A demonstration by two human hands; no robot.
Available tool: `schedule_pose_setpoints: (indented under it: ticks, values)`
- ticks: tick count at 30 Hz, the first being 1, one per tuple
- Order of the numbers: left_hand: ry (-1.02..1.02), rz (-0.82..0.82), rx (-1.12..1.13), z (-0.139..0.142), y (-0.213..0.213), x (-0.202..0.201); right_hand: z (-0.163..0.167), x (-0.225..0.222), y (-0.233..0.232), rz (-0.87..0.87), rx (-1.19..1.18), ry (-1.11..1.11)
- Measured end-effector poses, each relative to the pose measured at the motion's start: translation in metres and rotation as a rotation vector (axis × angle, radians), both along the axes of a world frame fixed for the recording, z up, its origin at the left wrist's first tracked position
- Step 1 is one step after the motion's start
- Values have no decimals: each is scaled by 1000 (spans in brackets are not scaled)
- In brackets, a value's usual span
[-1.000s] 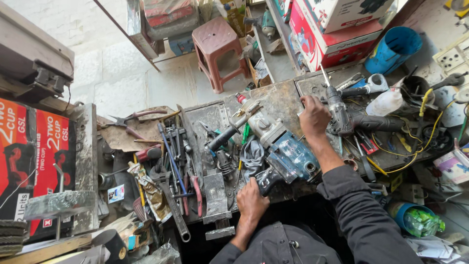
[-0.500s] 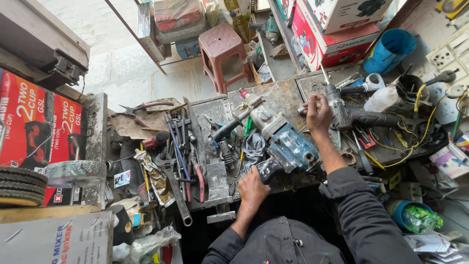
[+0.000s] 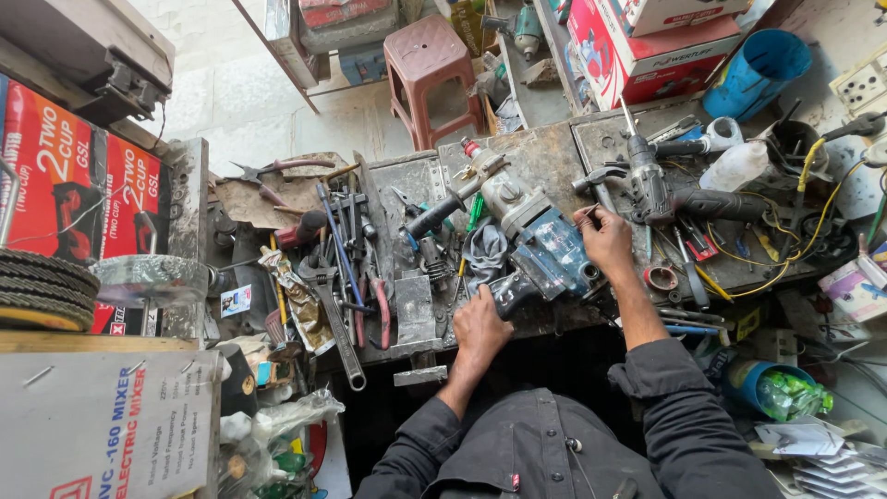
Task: The person works at a cluttered repair workbench on a blue power drill, handling small screws and components, wiping parts with a cloth, and fitting pieces onto the tool by hand. They reposition the drill and continue attaching and tightening small parts throughout the episode.
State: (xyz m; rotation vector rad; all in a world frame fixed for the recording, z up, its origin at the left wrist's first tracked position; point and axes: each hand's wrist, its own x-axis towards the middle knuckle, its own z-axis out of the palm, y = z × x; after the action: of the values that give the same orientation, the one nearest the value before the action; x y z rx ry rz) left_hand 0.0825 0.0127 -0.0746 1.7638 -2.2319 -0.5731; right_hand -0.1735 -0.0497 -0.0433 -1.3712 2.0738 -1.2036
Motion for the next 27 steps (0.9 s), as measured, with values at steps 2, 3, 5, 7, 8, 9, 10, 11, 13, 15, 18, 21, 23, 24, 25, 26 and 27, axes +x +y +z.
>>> schedule_pose_setpoints:
  ticks: [2, 3, 5, 7, 8, 9, 10, 11, 13, 15, 18, 21, 23, 24, 25, 26, 27]
  values:
    - [-8, -1, -2, -1, -1, 0, 1, 0, 0, -7, -58, -15]
    - [-11, -2, 0, -1, -1, 0, 1, 0, 1, -7, -95, -38]
    - [-8, -3, 4, -1, -2, 0, 3, 3, 5, -7, -176, -88]
    - [6, -7, 24, -1, -1, 0, 5, 10, 10, 48, -96, -10]
    - [-1, -7, 31, -1, 0, 1, 6, 16, 15, 72, -53, 30]
    - [-6, -7, 31, 0, 0, 1, 7, 23, 20, 139, -141, 119]
    - [-9, -7, 28, 0, -1, 0, 6, 32, 27, 207, -232, 210]
    - [4, -7, 25, 1, -2, 0, 6, 39, 33, 276, -318, 298]
    - [25, -6, 32, 1, -1, 0, 5, 50, 40, 294, -347, 405]
    - [20, -9, 46, 1, -1, 1, 5, 56, 44, 303, -367, 489]
    - [22, -12, 53, 0, -2, 0, 4, 58, 44, 300, -377, 573]
    - [20, -24, 48, -2, -2, -1, 4, 57, 44, 296, -337, 613]
    - [20, -27, 37, -3, -1, -1, 4, 57, 45, 292, -297, 632]
    - [22, -27, 30, -3, -1, -1, 4, 58, 46, 297, -302, 635]
    - [24, -27, 24, -3, -1, -2, 4, 58, 47, 302, -306, 638]
    - [21, -25, 28, -4, -1, -2, 4, 58, 47, 307, -311, 640]
    - [18, -26, 31, -4, -1, -2, 4, 59, 47, 310, -325, 644]
